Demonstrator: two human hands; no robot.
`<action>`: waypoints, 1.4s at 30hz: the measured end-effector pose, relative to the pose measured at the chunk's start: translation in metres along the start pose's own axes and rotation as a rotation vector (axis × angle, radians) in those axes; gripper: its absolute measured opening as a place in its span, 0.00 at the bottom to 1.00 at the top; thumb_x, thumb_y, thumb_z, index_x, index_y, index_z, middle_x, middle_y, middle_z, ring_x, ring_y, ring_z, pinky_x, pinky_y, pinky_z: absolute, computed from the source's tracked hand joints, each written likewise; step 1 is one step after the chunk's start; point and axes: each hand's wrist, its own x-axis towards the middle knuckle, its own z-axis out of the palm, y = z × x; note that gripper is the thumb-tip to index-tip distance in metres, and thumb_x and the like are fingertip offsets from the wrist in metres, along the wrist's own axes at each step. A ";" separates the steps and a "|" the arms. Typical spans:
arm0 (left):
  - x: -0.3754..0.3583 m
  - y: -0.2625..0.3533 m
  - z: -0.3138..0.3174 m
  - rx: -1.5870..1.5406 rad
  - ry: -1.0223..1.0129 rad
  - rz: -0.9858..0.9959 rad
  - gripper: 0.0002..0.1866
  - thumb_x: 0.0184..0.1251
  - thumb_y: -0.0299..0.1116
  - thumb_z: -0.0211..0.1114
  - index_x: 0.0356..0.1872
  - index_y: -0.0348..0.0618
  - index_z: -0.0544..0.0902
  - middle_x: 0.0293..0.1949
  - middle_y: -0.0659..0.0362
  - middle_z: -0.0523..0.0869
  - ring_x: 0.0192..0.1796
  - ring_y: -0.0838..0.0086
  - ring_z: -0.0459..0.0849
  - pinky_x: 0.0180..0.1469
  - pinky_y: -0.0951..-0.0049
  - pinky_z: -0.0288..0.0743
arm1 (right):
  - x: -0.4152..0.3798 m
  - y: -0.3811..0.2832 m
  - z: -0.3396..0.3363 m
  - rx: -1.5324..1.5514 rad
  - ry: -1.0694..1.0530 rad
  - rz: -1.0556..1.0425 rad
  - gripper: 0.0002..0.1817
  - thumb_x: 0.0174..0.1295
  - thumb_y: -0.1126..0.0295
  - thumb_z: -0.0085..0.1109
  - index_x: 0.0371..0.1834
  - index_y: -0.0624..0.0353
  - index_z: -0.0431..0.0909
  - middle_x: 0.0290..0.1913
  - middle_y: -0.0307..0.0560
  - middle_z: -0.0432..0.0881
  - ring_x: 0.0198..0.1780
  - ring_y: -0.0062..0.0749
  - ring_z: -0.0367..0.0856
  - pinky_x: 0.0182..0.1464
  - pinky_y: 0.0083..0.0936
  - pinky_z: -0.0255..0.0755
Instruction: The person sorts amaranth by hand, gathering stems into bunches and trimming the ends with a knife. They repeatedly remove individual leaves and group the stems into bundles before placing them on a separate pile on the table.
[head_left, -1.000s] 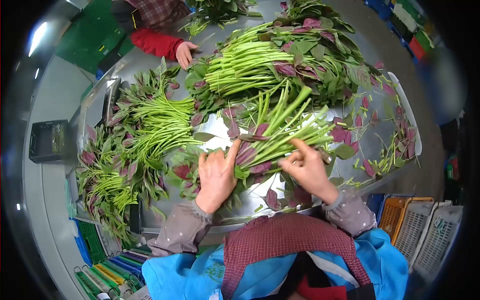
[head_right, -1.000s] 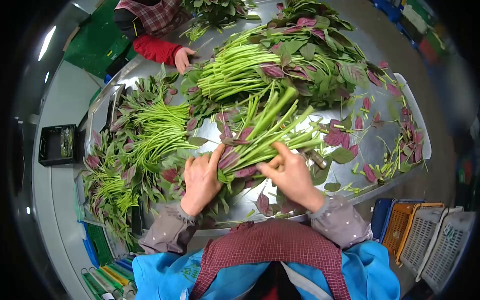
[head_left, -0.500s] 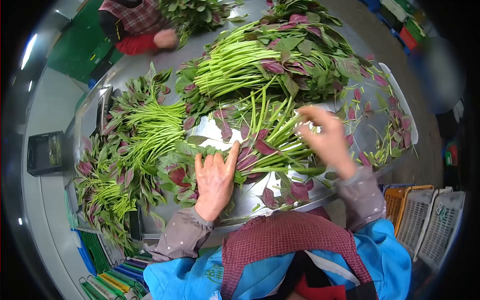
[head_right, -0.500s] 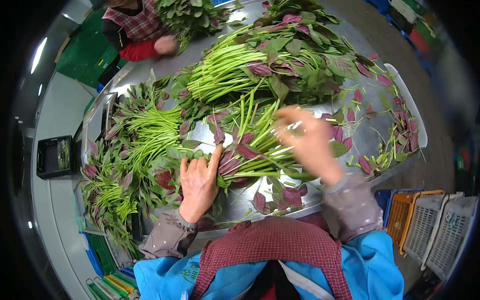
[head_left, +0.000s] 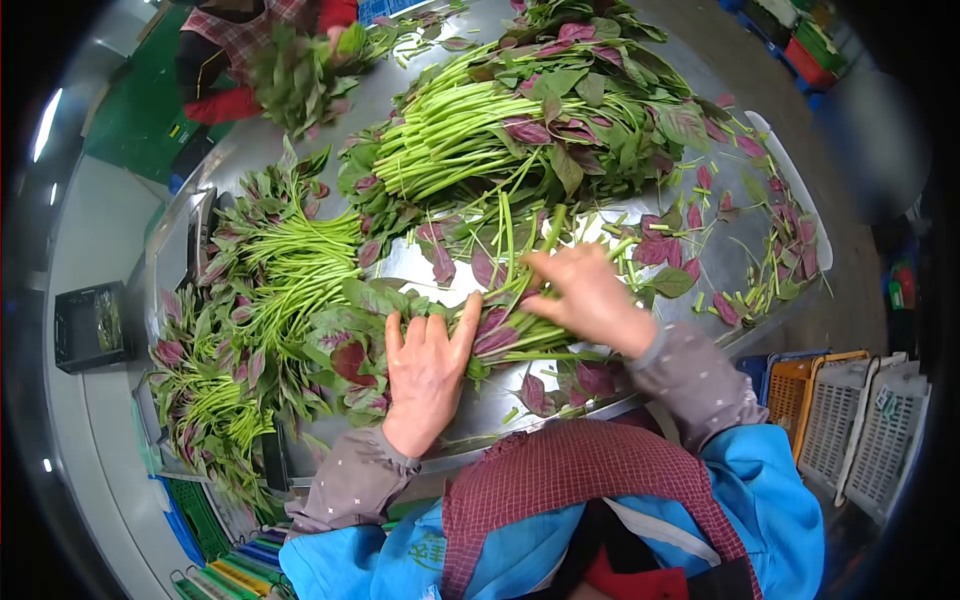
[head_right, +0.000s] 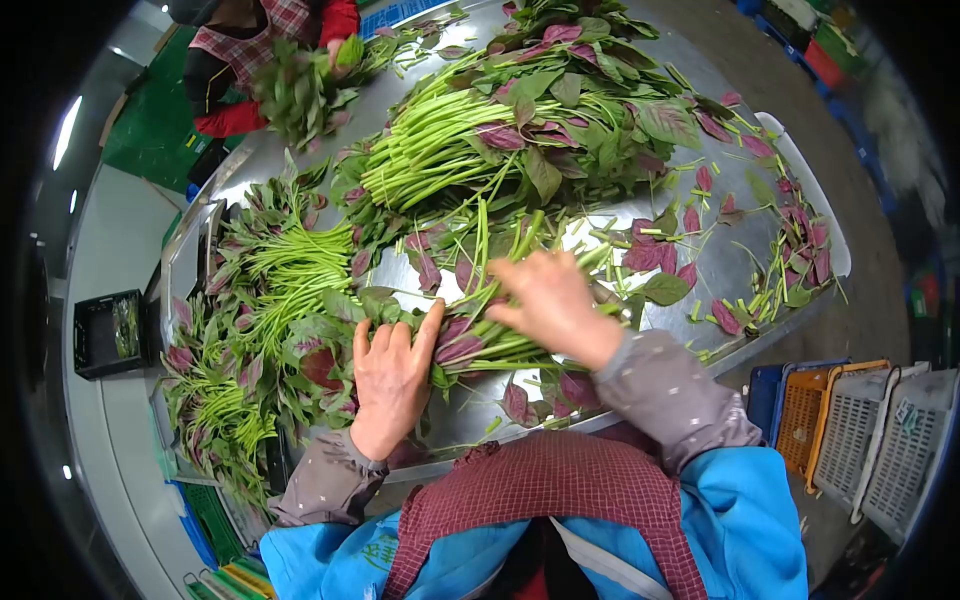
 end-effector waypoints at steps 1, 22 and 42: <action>0.001 0.000 -0.001 0.003 0.001 0.006 0.32 0.48 0.25 0.55 0.61 0.52 0.67 0.26 0.58 0.70 0.33 0.66 0.72 0.52 0.53 0.64 | 0.001 -0.008 0.008 0.146 -0.156 0.062 0.22 0.46 0.66 0.64 0.47 0.57 0.74 0.25 0.46 0.80 0.30 0.41 0.78 0.37 0.34 0.69; -0.023 -0.034 0.030 -0.909 -0.371 -0.535 0.36 0.38 0.32 0.71 0.55 0.40 0.68 0.43 0.51 0.81 0.46 0.66 0.80 0.50 0.70 0.71 | -0.017 -0.025 -0.039 0.675 0.087 0.204 0.06 0.52 0.73 0.60 0.32 0.62 0.78 0.23 0.40 0.76 0.22 0.17 0.71 0.23 0.18 0.65; -0.020 -0.025 0.043 -1.639 -0.496 -0.493 0.35 0.42 0.24 0.71 0.56 0.36 0.67 0.49 0.58 0.77 0.51 0.75 0.73 0.56 0.75 0.66 | -0.007 -0.030 0.023 0.979 -0.379 0.653 0.16 0.61 0.60 0.51 0.36 0.64 0.72 0.22 0.43 0.75 0.16 0.18 0.70 0.16 0.16 0.66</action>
